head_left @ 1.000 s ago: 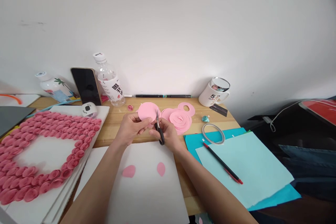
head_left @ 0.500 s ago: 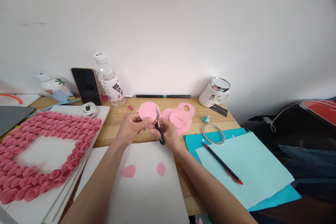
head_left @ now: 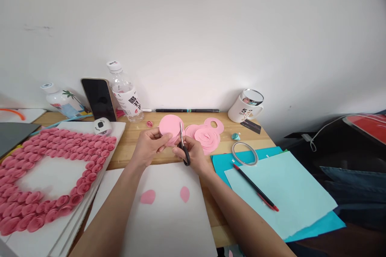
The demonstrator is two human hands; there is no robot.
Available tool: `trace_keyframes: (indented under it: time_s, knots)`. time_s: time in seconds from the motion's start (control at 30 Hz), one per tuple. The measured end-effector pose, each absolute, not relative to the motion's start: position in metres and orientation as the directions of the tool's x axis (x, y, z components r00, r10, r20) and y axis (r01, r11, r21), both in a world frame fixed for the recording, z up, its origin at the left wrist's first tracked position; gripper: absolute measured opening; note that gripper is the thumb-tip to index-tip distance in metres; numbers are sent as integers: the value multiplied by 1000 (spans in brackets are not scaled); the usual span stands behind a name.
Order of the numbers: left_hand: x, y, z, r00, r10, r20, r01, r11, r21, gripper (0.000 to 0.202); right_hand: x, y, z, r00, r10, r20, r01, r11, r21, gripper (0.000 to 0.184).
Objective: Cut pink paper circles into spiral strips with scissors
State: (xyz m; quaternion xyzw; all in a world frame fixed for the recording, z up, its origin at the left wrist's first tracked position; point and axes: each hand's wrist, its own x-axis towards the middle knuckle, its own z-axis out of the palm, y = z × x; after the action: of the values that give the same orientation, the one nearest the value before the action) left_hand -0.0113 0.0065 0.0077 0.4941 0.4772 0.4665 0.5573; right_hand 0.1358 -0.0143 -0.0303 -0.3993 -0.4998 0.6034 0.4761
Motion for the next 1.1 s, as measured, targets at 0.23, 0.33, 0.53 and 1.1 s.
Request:
trace_keyframes:
  time_s: [0.23, 0.33, 0.53, 1.1]
  knots:
    - [-5, 4, 7, 134, 984, -118, -83, 130, 988, 28, 132, -15, -34, -256, 967, -3, -161, -46, -986, 37]
    - [-3, 3, 8, 106, 986, -132, -43, 137, 990, 29, 131, -15, -31, -262, 965, 11, -161, -32, -986, 40]
    - [-3, 2, 10, 113, 983, -142, 15, 141, 990, 24, 134, -13, -27, -236, 969, 77, -173, 36, -984, 45]
    - [-7, 4, 8, 119, 988, -102, 18, 100, 995, 27, 134, -13, -31, -244, 968, 56, -218, 2, -976, 38]
